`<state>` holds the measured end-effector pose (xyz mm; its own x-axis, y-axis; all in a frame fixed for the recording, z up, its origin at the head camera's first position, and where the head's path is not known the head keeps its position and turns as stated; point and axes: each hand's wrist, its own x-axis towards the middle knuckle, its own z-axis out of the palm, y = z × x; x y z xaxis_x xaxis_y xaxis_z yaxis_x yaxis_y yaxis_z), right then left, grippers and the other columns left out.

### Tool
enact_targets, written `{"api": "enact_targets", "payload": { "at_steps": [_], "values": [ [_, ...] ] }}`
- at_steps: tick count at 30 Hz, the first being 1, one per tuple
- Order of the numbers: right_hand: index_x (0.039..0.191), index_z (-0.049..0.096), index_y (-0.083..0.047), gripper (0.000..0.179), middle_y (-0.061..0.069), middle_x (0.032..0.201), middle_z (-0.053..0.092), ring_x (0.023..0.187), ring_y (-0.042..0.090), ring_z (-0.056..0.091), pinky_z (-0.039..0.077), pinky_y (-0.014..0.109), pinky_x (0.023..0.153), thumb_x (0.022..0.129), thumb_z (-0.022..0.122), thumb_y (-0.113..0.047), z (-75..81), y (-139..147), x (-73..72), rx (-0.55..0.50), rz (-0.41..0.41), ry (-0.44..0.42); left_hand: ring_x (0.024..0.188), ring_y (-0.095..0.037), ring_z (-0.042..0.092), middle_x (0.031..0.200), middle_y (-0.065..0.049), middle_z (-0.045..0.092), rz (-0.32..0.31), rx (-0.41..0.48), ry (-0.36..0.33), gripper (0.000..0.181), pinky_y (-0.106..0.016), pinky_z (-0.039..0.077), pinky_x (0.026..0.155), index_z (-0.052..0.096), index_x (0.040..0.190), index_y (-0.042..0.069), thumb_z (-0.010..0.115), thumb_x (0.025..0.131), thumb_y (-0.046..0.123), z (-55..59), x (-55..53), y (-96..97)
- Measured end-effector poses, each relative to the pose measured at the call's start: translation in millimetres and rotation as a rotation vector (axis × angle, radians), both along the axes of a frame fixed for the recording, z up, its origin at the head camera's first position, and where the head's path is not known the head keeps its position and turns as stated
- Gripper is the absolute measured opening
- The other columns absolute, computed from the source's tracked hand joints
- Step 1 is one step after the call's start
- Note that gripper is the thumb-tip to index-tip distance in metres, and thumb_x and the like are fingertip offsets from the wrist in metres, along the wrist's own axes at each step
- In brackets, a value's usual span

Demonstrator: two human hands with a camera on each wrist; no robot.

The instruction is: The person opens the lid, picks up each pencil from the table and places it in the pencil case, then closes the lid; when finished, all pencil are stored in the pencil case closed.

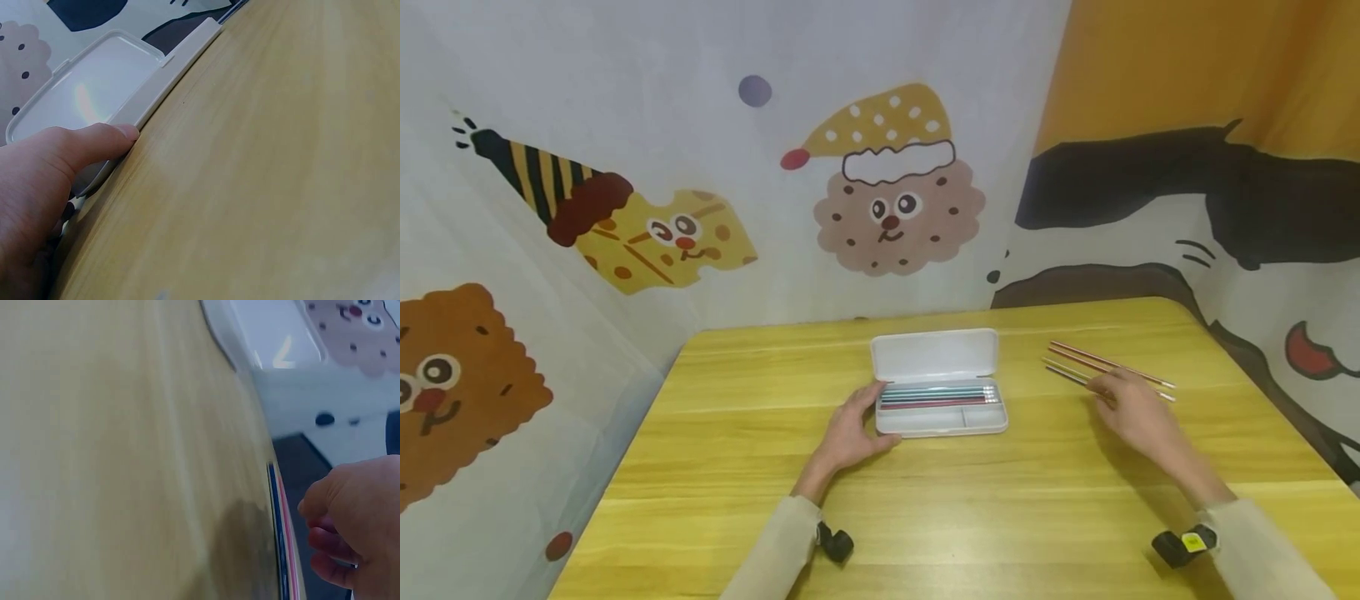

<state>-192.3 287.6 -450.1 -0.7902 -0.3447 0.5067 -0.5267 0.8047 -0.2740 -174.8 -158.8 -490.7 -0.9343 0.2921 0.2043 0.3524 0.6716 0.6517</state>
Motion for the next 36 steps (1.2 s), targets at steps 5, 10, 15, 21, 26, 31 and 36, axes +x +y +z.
{"api": "enact_targets", "payload": {
  "at_steps": [5, 10, 15, 21, 26, 31, 36],
  "values": [
    [0.093, 0.070, 0.007, 0.023, 0.026, 0.092, 0.062, 0.079, 0.043, 0.059, 0.052, 0.057, 0.062, 0.071, 0.076, 0.012, -7.3, 28, 10.0, -0.008, -0.071, -0.026, 0.140, -0.032, 0.038, 0.155, -0.008, 0.040, -0.001, -0.003, 0.002, 0.093, -0.055, 0.032, 0.111, 0.042, 0.153, 0.019, 0.089, 0.074, 0.034, -0.2, 0.3, -0.9],
    [0.095, 0.069, 0.009, 0.025, 0.030, 0.094, 0.061, 0.080, 0.046, 0.059, 0.051, 0.060, 0.064, 0.072, 0.076, 0.011, -10.8, 43, 15.3, -0.003, -0.108, -0.030, 0.139, -0.033, 0.038, 0.155, -0.009, 0.040, -0.003, -0.003, 0.006, 0.093, -0.056, 0.032, 0.111, 0.042, 0.153, 0.018, 0.089, 0.074, 0.032, -1.7, 1.0, -0.8],
    [0.096, 0.070, 0.007, 0.023, 0.027, 0.091, 0.060, 0.077, 0.045, 0.058, 0.049, 0.058, 0.060, 0.074, 0.076, 0.006, -11.7, 50, 18.7, 0.032, -0.146, -0.033, 0.139, -0.033, 0.038, 0.155, -0.009, 0.040, -0.006, -0.004, 0.019, 0.093, -0.056, 0.032, 0.111, 0.042, 0.153, 0.018, 0.089, 0.074, 0.033, -2.4, 0.3, -0.6],
    [0.095, 0.070, 0.005, 0.023, 0.022, 0.084, 0.060, 0.071, 0.040, 0.058, 0.049, 0.055, 0.055, 0.073, 0.078, 0.006, -12.6, 53, 20.5, 0.059, -0.152, -0.038, 0.139, -0.032, 0.038, 0.155, -0.009, 0.041, -0.006, -0.001, 0.019, 0.092, -0.055, 0.032, 0.112, 0.042, 0.153, 0.017, 0.088, 0.074, 0.033, -1.0, -0.1, -0.6],
    [0.095, 0.071, 0.003, 0.022, 0.012, 0.077, 0.058, 0.062, 0.027, 0.053, 0.043, 0.040, 0.046, 0.075, 0.078, 0.007, -14.0, 53, 21.0, 0.079, -0.152, -0.066, 0.139, -0.033, 0.039, 0.155, -0.010, 0.041, -0.006, -0.001, 0.022, 0.093, -0.054, 0.032, 0.112, 0.042, 0.153, 0.015, 0.088, 0.074, 0.033, -0.6, 0.0, -0.6],
    [0.093, 0.072, 0.000, 0.018, 0.008, 0.075, 0.054, 0.059, 0.020, 0.048, 0.037, 0.032, 0.045, 0.077, 0.078, 0.006, -15.3, 52, 19.6, 0.090, -0.152, -0.081, 0.139, -0.032, 0.039, 0.154, -0.009, 0.041, -0.006, -0.012, 0.026, 0.092, -0.054, 0.032, 0.112, 0.042, 0.153, 0.016, 0.088, 0.074, 0.034, -0.8, -1.1, -0.9],
    [0.094, 0.071, 0.000, 0.017, 0.009, 0.076, 0.055, 0.059, 0.020, 0.047, 0.037, 0.031, 0.044, 0.079, 0.075, 0.007, -15.5, 51, 19.3, 0.095, -0.151, -0.116, 0.139, -0.032, 0.039, 0.155, -0.009, 0.041, -0.003, -0.015, 0.018, 0.092, -0.054, 0.031, 0.112, 0.043, 0.152, 0.016, 0.088, 0.074, 0.034, -0.6, -1.0, -1.1]
  ]
}}
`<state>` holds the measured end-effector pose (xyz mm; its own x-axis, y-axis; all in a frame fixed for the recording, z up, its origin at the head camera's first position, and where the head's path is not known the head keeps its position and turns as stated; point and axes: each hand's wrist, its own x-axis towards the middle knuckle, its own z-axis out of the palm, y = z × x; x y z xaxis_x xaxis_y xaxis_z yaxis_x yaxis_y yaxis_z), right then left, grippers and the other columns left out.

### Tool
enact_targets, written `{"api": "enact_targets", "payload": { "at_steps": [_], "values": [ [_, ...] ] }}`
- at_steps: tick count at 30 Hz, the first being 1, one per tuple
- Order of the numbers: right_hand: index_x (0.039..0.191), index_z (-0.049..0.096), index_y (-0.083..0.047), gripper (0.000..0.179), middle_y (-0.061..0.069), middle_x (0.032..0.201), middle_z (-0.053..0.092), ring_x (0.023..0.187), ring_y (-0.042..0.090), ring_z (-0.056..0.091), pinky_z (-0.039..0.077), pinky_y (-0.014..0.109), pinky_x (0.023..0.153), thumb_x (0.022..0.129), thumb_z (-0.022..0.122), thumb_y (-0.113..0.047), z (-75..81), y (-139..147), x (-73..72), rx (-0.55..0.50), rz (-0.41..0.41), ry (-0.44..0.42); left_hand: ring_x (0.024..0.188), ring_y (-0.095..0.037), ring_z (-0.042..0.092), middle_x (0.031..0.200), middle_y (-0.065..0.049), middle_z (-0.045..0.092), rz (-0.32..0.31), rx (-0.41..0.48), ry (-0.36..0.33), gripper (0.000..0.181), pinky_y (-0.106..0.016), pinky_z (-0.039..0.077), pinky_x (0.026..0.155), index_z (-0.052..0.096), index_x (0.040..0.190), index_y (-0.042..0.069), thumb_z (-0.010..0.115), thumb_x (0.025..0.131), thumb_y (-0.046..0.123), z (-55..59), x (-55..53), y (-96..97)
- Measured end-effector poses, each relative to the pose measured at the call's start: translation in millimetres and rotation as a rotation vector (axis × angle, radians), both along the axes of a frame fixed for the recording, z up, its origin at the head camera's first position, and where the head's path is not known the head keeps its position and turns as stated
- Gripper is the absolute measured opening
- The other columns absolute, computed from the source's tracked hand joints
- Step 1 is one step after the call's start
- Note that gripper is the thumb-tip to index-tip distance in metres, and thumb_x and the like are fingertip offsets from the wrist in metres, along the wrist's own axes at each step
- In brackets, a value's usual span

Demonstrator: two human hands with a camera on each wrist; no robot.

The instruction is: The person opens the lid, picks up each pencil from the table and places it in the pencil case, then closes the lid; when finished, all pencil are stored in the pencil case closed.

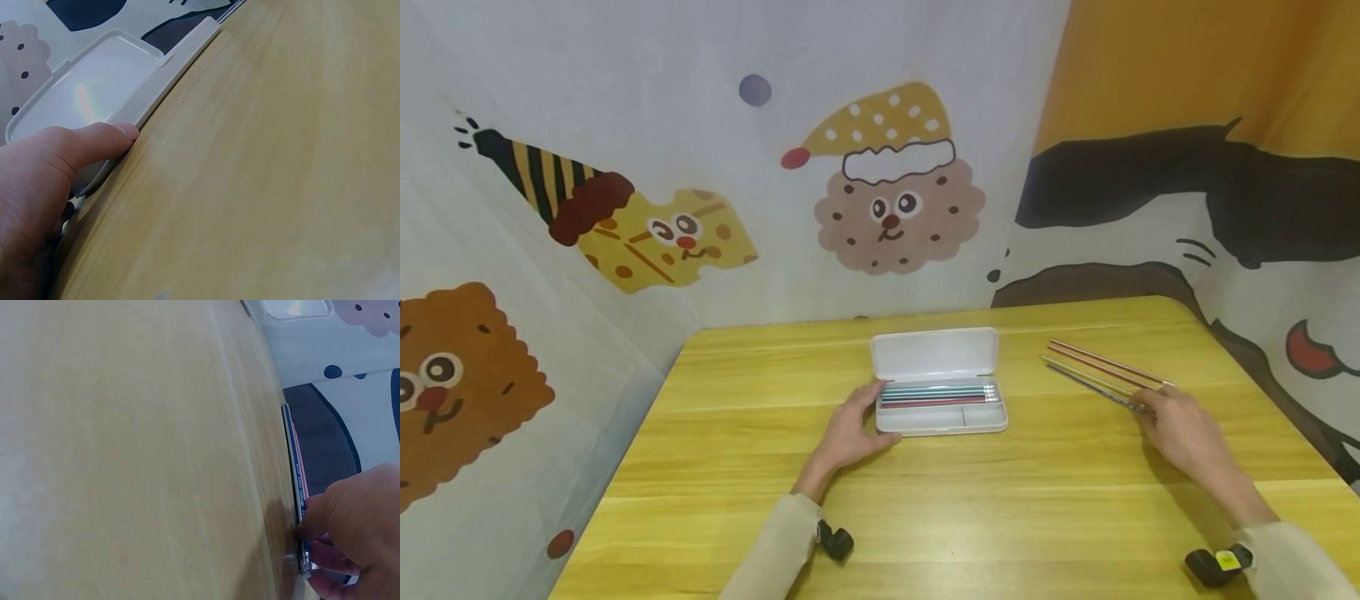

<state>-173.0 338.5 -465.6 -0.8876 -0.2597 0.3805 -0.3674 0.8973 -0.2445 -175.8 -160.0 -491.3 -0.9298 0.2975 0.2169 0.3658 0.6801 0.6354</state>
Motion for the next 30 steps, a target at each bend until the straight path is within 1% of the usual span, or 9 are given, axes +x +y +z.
{"api": "enact_targets", "payload": {
  "at_steps": [5, 13, 18, 22, 28, 30],
  "values": [
    [0.094, 0.071, 0.001, 0.018, 0.010, 0.076, 0.055, 0.059, 0.019, 0.047, 0.037, 0.031, 0.044, 0.079, 0.072, 0.010, -1.3, 0, -0.1, -0.006, 0.002, 0.000, 0.139, -0.032, 0.038, 0.155, -0.009, 0.041, -0.002, 0.004, -0.002, 0.092, -0.054, 0.031, 0.112, 0.043, 0.152, 0.016, 0.088, 0.074, 0.034, -0.2, -0.3, 0.4],
    [0.096, 0.072, 0.000, 0.023, 0.008, 0.077, 0.055, 0.061, 0.021, 0.049, 0.039, 0.032, 0.045, 0.077, 0.070, 0.013, 0.0, -1, -0.7, -0.005, 0.014, 0.035, 0.140, -0.033, 0.038, 0.155, -0.010, 0.041, 0.000, -0.001, 0.001, 0.093, -0.054, 0.031, 0.112, 0.042, 0.153, 0.015, 0.088, 0.074, 0.034, -0.6, -0.6, 0.6],
    [0.096, 0.072, -0.001, 0.028, 0.009, 0.079, 0.059, 0.065, 0.023, 0.052, 0.041, 0.034, 0.049, 0.074, 0.068, 0.015, 5.4, -6, -1.7, -0.013, 0.051, 0.078, 0.140, -0.032, 0.038, 0.155, -0.009, 0.041, -0.003, -0.003, 0.002, 0.093, -0.054, 0.031, 0.112, 0.042, 0.153, 0.015, 0.088, 0.074, 0.035, -1.2, -1.3, 0.4],
    [0.096, 0.072, -0.002, 0.029, 0.009, 0.081, 0.060, 0.066, 0.021, 0.051, 0.040, 0.031, 0.048, 0.073, 0.070, 0.015, 9.9, -12, -1.5, -0.029, 0.084, 0.090, 0.140, -0.031, 0.037, 0.156, -0.008, 0.040, 0.001, -0.004, -0.016, 0.093, -0.054, 0.031, 0.113, 0.041, 0.153, 0.017, 0.088, 0.075, 0.036, -0.7, -1.4, 0.3],
    [0.093, 0.072, -0.002, 0.029, 0.010, 0.083, 0.063, 0.067, 0.021, 0.056, 0.046, 0.034, 0.050, 0.071, 0.072, 0.016, 15.1, -23, -1.8, -0.032, 0.139, 0.144, 0.140, -0.031, 0.037, 0.156, -0.008, 0.040, 0.007, -0.002, -0.030, 0.094, -0.054, 0.031, 0.112, 0.041, 0.153, 0.018, 0.088, 0.074, 0.036, 0.1, -0.9, 0.2],
    [0.091, 0.072, -0.003, 0.030, 0.009, 0.082, 0.063, 0.066, 0.020, 0.055, 0.046, 0.033, 0.049, 0.069, 0.073, 0.017, 16.1, -27, -2.5, -0.035, 0.158, 0.157, 0.140, -0.031, 0.037, 0.156, -0.008, 0.040, 0.010, -0.006, -0.029, 0.094, -0.054, 0.031, 0.112, 0.041, 0.153, 0.018, 0.088, 0.074, 0.036, 0.2, -0.8, 0.3]
  ]
}}
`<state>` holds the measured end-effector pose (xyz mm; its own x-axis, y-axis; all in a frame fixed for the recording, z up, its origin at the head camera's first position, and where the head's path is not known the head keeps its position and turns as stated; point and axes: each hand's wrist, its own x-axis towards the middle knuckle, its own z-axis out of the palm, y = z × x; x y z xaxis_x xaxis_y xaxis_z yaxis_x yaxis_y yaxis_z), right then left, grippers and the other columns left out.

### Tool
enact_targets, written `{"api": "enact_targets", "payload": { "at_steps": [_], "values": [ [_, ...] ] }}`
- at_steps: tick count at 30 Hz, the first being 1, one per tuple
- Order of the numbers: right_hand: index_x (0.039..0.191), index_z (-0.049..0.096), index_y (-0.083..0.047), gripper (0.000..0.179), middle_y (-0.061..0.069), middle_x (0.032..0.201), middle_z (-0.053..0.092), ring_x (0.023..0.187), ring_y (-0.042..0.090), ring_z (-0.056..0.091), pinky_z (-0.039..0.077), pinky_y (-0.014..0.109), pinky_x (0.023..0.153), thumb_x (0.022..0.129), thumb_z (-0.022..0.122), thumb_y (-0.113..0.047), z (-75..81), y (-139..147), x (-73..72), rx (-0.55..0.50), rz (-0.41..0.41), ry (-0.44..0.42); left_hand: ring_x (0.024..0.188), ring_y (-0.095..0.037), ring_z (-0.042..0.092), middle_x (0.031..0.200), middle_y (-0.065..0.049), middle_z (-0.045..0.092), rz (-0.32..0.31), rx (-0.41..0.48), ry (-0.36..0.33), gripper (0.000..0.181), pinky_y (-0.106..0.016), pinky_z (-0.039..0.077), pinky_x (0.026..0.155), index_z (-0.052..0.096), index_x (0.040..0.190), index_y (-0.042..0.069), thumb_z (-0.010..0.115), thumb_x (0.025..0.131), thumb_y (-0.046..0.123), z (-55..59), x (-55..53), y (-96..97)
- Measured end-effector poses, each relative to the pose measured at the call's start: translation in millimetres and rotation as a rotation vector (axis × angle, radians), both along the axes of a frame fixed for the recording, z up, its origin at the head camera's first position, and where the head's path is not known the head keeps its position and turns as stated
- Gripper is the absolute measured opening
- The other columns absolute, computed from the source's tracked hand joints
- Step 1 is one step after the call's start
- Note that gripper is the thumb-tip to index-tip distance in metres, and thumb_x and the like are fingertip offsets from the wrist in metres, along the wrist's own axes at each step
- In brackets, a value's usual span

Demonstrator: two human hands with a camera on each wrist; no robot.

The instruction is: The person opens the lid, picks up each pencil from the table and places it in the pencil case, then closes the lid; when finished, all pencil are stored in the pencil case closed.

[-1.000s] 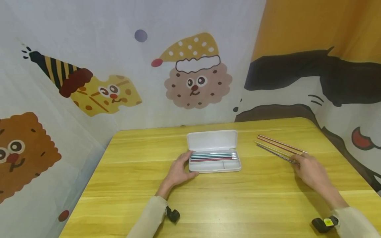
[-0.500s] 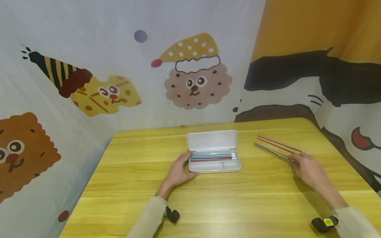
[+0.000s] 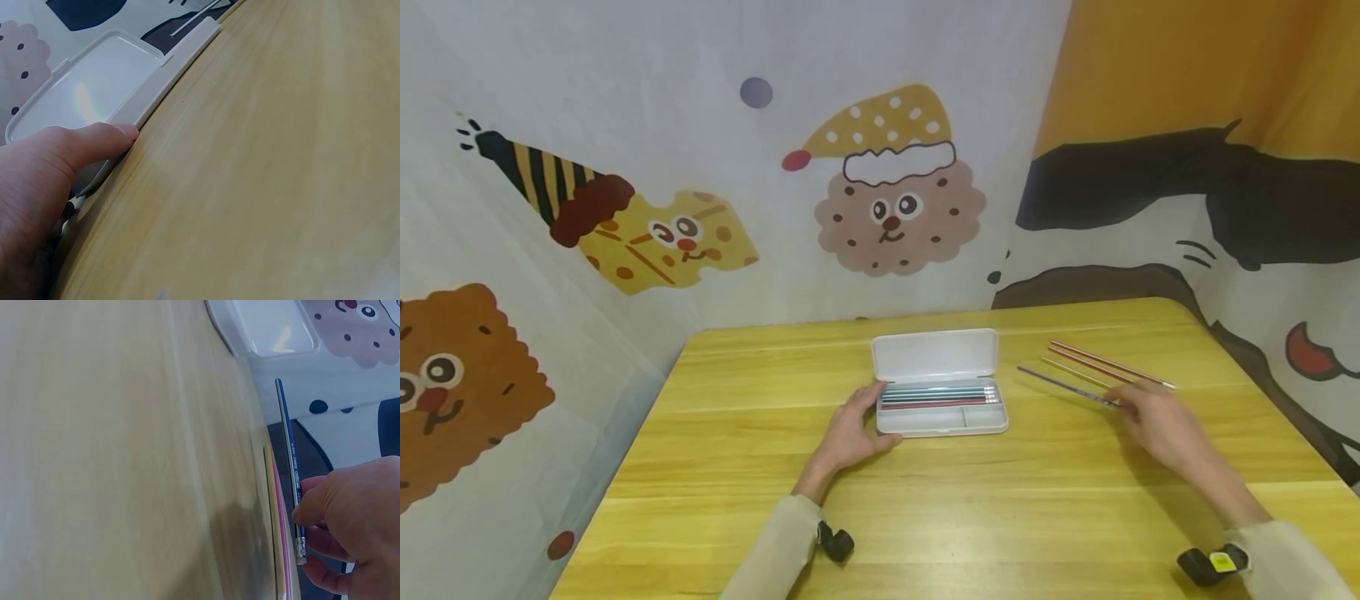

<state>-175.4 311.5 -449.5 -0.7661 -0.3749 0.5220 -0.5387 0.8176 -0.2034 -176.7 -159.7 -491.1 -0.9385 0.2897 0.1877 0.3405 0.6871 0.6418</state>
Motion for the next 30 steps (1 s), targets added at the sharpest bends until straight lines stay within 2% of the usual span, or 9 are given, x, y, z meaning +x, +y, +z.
{"api": "enact_targets", "payload": {
  "at_steps": [7, 14, 20, 30],
  "values": [
    [0.090, 0.073, -0.005, 0.032, 0.008, 0.084, 0.065, 0.069, 0.020, 0.056, 0.046, 0.035, 0.051, 0.067, 0.076, 0.017, 5.6, -16, -3.0, -0.002, 0.050, 0.005, 0.140, -0.032, 0.038, 0.155, -0.008, 0.041, -0.002, 0.011, 0.002, 0.093, -0.055, 0.031, 0.112, 0.042, 0.153, 0.016, 0.088, 0.074, 0.034, 0.7, 0.7, 0.2],
    [0.095, 0.074, -0.005, 0.031, 0.003, 0.084, 0.065, 0.070, 0.015, 0.056, 0.049, 0.035, 0.056, 0.072, 0.078, 0.015, 11.3, -39, -5.2, 0.018, 0.096, -0.028, 0.139, -0.032, 0.039, 0.154, -0.009, 0.042, -0.012, 0.012, 0.009, 0.092, -0.054, 0.032, 0.112, 0.042, 0.152, 0.015, 0.088, 0.075, 0.034, 1.7, 1.8, 0.4],
    [0.095, 0.074, -0.006, 0.031, 0.005, 0.088, 0.066, 0.074, 0.018, 0.059, 0.052, 0.037, 0.059, 0.072, 0.076, 0.015, 13.1, -60, -10.7, 0.019, 0.149, -0.037, 0.140, -0.032, 0.037, 0.155, -0.009, 0.040, 0.000, 0.004, -0.006, 0.093, -0.055, 0.031, 0.112, 0.041, 0.153, 0.016, 0.087, 0.075, 0.036, 1.0, 2.4, 0.3],
    [0.094, 0.074, -0.004, 0.030, 0.006, 0.087, 0.066, 0.076, 0.020, 0.062, 0.058, 0.037, 0.065, 0.072, 0.078, 0.015, 16.3, -95, -22.7, 0.020, 0.244, -0.035, 0.140, -0.031, 0.038, 0.154, -0.009, 0.042, -0.009, -0.005, 0.017, 0.091, -0.053, 0.031, 0.113, 0.042, 0.153, 0.016, 0.087, 0.075, 0.035, -0.4, 0.9, -0.2]
  ]
}}
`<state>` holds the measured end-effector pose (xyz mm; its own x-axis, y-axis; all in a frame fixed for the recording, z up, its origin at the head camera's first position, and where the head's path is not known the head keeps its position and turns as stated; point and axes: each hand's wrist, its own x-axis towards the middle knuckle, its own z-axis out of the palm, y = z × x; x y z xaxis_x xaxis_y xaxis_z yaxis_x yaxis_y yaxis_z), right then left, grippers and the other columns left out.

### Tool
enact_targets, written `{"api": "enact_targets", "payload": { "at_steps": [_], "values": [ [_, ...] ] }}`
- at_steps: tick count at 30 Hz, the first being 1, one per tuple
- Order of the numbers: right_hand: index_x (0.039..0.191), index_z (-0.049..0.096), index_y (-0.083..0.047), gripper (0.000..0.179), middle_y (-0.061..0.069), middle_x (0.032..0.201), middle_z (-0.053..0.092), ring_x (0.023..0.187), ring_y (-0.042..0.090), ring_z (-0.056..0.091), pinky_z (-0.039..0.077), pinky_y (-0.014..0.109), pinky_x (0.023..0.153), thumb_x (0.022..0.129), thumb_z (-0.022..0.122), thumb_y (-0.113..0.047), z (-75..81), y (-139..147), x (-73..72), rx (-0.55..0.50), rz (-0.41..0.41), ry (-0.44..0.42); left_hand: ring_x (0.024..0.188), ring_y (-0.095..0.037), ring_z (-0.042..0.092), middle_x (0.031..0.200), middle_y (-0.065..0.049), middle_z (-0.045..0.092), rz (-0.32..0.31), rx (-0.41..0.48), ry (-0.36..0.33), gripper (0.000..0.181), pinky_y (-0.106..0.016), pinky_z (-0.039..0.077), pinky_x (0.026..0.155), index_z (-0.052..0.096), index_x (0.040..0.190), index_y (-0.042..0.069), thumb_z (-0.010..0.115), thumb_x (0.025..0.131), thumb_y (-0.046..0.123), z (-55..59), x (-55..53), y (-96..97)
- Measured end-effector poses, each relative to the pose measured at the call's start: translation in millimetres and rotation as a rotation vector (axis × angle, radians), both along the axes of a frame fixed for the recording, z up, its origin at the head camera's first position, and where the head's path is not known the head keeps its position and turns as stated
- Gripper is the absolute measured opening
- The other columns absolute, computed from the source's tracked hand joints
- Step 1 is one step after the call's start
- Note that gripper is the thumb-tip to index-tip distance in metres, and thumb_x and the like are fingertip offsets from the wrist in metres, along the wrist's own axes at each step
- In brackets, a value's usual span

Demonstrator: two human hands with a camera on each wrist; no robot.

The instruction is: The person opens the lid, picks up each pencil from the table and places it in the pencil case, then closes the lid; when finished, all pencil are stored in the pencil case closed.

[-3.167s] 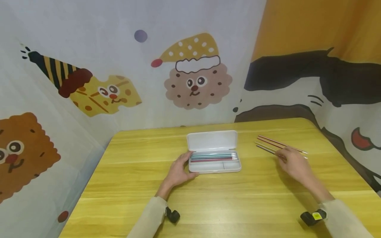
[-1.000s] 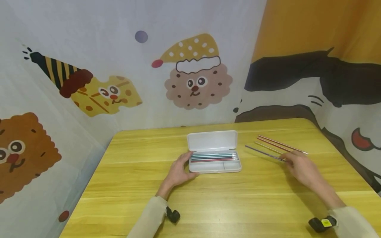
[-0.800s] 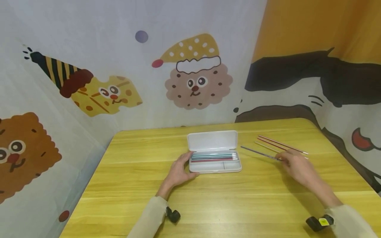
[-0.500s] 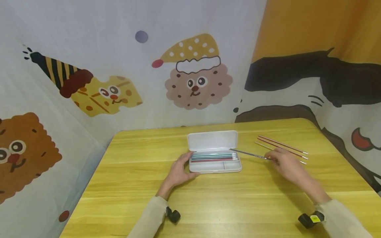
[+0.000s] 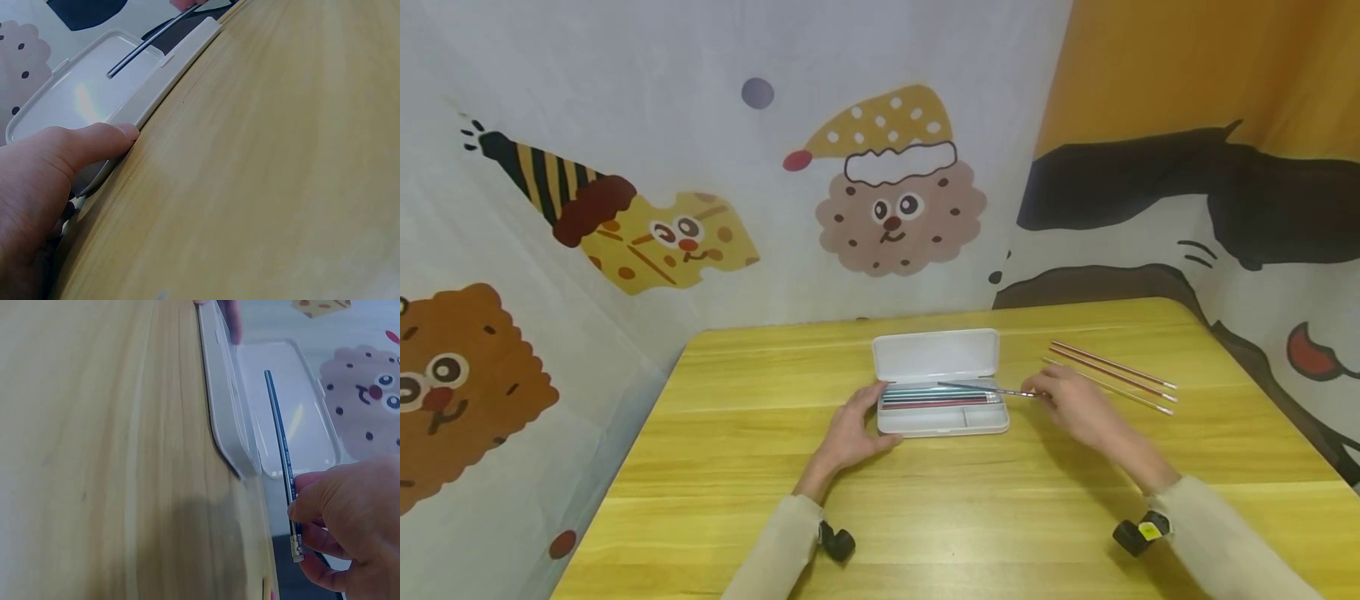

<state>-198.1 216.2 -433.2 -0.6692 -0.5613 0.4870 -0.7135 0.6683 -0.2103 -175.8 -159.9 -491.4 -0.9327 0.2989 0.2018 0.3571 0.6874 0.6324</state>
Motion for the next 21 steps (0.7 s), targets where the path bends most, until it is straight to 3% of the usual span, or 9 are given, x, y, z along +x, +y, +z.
{"api": "enact_targets", "payload": {
  "at_steps": [16, 21],
  "values": [
    [0.096, 0.075, -0.003, 0.030, 0.008, 0.087, 0.067, 0.077, 0.023, 0.063, 0.057, 0.037, 0.067, 0.073, 0.076, 0.016, -2.1, -36, -14.6, -0.002, 0.059, -0.037, 0.141, -0.031, 0.036, 0.156, -0.007, 0.039, 0.008, 0.001, -0.028, 0.093, -0.054, 0.031, 0.112, 0.040, 0.154, 0.020, 0.087, 0.075, 0.036, 2.2, 1.0, 0.7],
    [0.096, 0.075, -0.003, 0.031, 0.010, 0.092, 0.069, 0.084, 0.028, 0.065, 0.058, 0.042, 0.075, 0.072, 0.075, 0.017, -2.6, -46, -17.1, 0.012, 0.066, -0.059, 0.141, -0.030, 0.037, 0.156, -0.007, 0.039, 0.003, 0.008, -0.027, 0.092, -0.054, 0.031, 0.112, 0.041, 0.154, 0.019, 0.087, 0.076, 0.036, 2.1, 1.0, 0.5]
  ]
}}
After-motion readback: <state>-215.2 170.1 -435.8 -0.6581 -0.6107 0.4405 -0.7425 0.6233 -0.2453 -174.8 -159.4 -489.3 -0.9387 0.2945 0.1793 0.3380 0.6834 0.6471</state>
